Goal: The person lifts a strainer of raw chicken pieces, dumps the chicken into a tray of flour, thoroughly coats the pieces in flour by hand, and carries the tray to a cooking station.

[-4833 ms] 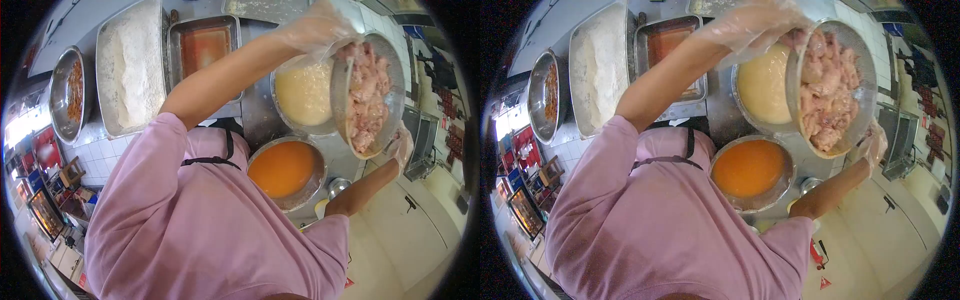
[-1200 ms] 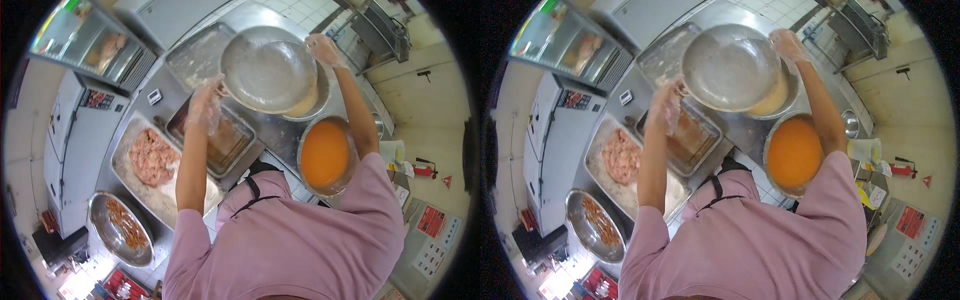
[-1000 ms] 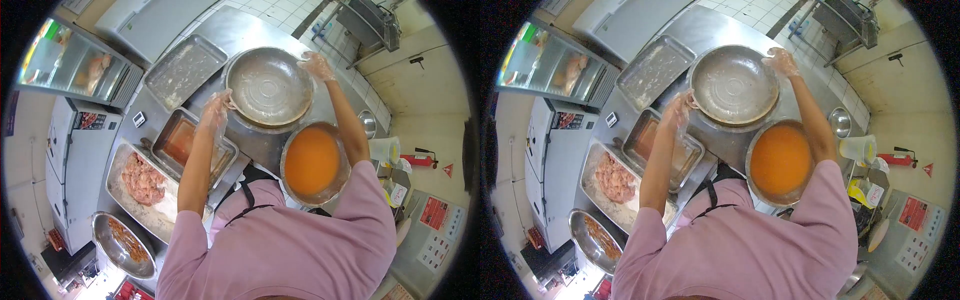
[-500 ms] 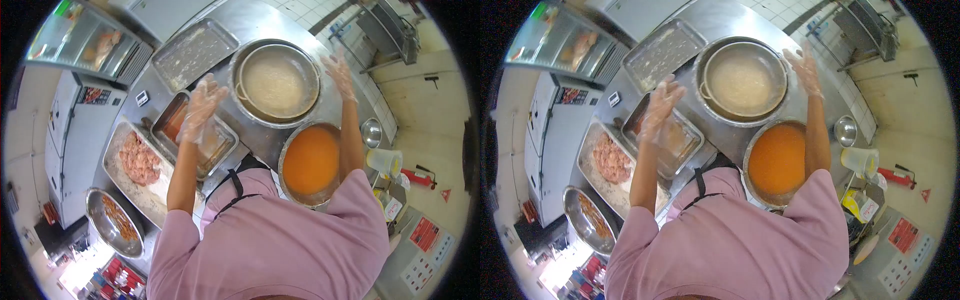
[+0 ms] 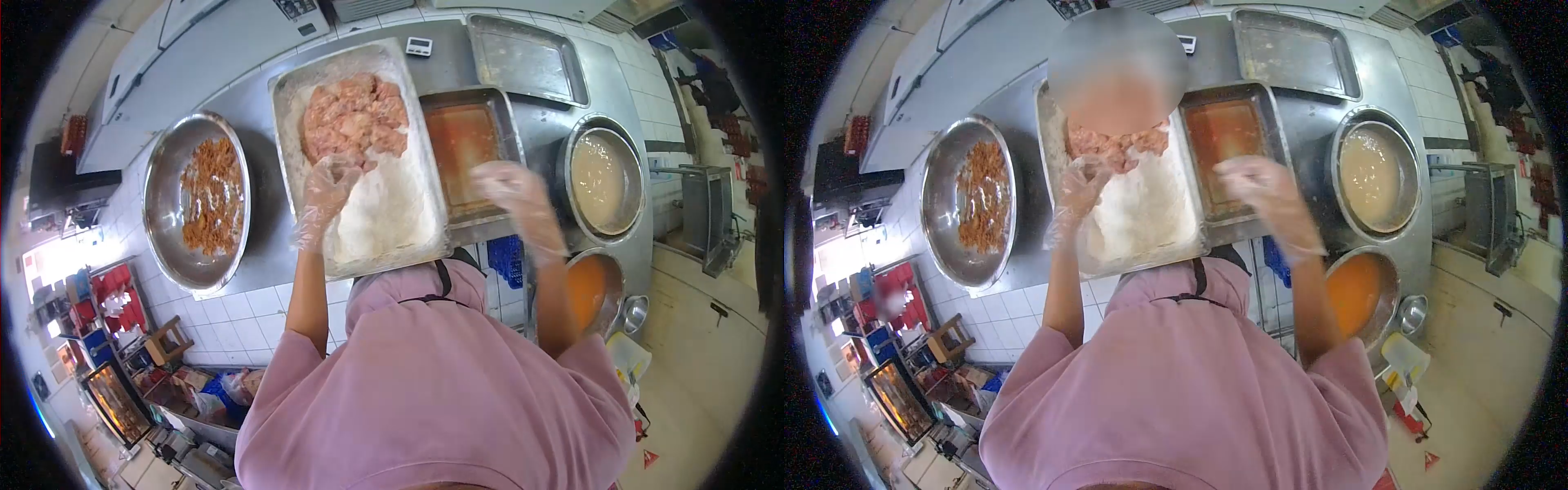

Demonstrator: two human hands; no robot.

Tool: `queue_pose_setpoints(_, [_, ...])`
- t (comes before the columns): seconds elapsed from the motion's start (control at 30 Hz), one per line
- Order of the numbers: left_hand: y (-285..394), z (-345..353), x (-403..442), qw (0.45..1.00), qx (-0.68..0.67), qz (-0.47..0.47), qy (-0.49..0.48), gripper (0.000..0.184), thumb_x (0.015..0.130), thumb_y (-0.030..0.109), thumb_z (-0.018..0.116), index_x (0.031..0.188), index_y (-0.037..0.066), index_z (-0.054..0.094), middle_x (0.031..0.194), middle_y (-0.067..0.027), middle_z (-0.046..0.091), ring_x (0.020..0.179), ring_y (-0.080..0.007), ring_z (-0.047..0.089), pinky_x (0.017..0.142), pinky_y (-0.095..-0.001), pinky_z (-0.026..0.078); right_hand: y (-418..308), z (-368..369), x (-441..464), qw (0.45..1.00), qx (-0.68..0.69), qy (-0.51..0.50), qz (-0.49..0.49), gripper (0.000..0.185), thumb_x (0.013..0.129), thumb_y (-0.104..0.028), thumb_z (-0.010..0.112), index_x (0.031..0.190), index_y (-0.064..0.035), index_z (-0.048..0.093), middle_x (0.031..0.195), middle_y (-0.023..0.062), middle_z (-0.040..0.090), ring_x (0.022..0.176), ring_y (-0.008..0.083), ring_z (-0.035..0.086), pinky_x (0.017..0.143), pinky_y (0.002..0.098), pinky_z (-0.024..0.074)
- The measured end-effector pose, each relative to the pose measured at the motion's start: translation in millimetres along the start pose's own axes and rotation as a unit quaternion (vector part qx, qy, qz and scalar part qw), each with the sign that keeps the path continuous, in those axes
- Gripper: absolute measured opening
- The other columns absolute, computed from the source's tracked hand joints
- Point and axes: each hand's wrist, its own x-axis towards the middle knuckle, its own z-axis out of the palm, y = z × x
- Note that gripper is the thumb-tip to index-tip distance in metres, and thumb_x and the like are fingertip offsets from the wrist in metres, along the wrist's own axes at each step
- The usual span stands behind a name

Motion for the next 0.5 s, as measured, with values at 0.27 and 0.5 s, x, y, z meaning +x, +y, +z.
queue_pose_setpoints(0.27, [-170.0, 33.8, 27.1, 0.895, 0.401, 0.197, 0.013, 0.044, 0.084, 0.040, 0.058, 0.109, 0.004, 0.064, 0.102, -0.0193, 0.067, 0.096, -0.0336, 0.064, 0.087, -0.0452, 0.049, 182.8, 186.9, 121.9, 0.884, -0.460, 0.033, -0.082, 0.046, 0.088, -0.034, 0.060, 0.118, 0.0008, 0.058, 0.116, 0.0231, 0.060, 0.109, 0.0382, 0.056, 0.095, 0.0471, 0.0425])
queue_pose_setpoints(0.5, [-124.3, 40.4, -12.9, 0.919, 0.361, 0.148, -0.053, 0.065, 0.088, 0.047, 0.049, 0.124, -0.007, 0.052, 0.125, -0.0273, 0.053, 0.113, -0.0417, 0.052, 0.094, -0.0523, 0.041, 255.4, 215.6, 112.6, 0.875, -0.468, 0.064, -0.104, 0.041, 0.087, -0.036, 0.054, 0.108, -0.0011, 0.063, 0.107, 0.0266, 0.062, 0.102, 0.0417, 0.059, 0.090, 0.0507, 0.0451])
